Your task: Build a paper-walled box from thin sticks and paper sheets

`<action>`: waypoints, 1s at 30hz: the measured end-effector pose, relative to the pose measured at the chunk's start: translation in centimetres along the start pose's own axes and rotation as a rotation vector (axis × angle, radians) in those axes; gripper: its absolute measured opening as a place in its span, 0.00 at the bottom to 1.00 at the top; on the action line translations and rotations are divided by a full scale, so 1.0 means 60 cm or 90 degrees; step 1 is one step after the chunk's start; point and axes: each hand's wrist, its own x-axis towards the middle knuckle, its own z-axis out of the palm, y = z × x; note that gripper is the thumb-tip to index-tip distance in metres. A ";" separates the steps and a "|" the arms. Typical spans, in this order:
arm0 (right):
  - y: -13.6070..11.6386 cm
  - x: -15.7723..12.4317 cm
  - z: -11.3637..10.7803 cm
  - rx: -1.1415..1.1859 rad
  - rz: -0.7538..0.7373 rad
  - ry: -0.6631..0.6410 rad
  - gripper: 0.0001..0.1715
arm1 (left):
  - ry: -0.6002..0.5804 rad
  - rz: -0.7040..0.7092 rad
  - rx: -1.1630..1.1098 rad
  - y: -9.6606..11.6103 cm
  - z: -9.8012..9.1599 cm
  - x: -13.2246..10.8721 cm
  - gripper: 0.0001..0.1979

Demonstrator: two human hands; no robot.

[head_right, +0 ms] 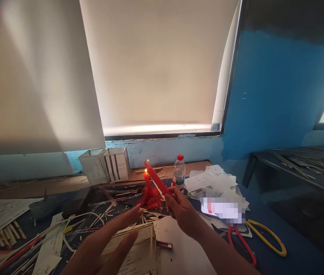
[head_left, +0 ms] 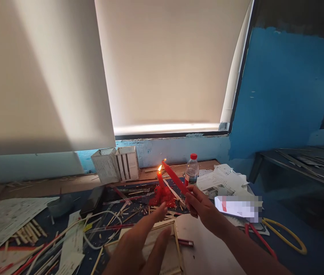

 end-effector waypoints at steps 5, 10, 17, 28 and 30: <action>-0.023 -0.016 0.029 -0.069 -0.061 -0.021 0.21 | -0.104 -0.102 -0.290 0.027 0.034 0.096 0.23; -0.030 -0.003 0.054 -0.076 -0.095 -0.044 0.22 | -0.042 -0.113 -0.348 0.017 0.048 0.150 0.18; 0.034 0.024 0.026 -0.164 -0.092 -0.001 0.27 | 0.020 -0.104 -0.270 -0.009 0.014 0.178 0.23; 0.090 0.042 -0.012 -0.223 -0.079 0.084 0.32 | 0.040 -0.104 -0.065 -0.064 -0.031 0.200 0.24; 0.089 0.040 -0.010 -0.233 -0.083 0.077 0.32 | 0.036 -0.111 -0.055 -0.073 -0.033 0.199 0.25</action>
